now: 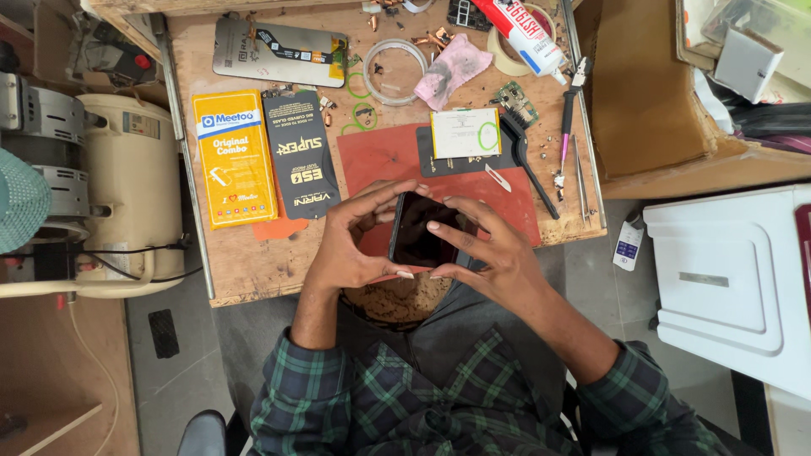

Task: The person applies adhesive from a tube along the edges of a smartphone frame, then picks up a screen assembly and aligns it with the frame to attach it.

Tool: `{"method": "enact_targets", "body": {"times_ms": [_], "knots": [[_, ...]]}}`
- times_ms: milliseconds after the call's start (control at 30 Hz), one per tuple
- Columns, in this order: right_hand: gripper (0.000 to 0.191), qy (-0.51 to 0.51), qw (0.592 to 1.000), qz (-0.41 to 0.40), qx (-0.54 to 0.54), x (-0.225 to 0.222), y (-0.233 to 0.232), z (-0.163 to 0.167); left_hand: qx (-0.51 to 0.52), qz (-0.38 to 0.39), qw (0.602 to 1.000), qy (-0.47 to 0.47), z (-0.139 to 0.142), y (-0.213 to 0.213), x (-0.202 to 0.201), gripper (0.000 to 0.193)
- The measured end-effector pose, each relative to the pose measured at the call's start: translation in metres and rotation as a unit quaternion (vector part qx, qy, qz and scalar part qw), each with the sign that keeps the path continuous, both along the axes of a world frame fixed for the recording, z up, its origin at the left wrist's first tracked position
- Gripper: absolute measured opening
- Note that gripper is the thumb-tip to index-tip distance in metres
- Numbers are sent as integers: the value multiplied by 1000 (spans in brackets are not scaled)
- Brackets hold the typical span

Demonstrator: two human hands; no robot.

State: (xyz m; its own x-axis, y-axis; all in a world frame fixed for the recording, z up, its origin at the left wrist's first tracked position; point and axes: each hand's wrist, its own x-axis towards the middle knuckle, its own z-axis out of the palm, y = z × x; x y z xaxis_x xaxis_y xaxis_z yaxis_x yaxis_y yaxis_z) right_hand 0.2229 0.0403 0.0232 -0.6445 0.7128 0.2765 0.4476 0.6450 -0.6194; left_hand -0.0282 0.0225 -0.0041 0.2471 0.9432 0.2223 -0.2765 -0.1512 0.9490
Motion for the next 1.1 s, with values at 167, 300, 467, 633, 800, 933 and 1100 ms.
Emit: {"method": "enact_targets", "body": {"times_ms": [167,300,467,633,800,933,1100], "knots": [[72,-3,1000,-1,3,0,0,0,11,5,1000,0,-1,1,1,102],[72,-2,1000,1,4,0,0,0,10,6,1000,3,-1,1,0,102],[71,-10,1000,-1,17,0,0,0,12,6,1000,-4,-2,0,0,102],[72,-12,1000,4,19,1,0,1,11,10,1000,-14,-4,0,1,102],[75,-25,999,7,48,1,1,2,7,15,1000,-24,-2,-1,5,101],[78,-5,1000,16,26,2,0,2,7,12,1000,-21,1,-3,6,102],[81,-1,1000,8,28,5,-3,2,7,12,1000,-16,4,-3,9,104]]}}
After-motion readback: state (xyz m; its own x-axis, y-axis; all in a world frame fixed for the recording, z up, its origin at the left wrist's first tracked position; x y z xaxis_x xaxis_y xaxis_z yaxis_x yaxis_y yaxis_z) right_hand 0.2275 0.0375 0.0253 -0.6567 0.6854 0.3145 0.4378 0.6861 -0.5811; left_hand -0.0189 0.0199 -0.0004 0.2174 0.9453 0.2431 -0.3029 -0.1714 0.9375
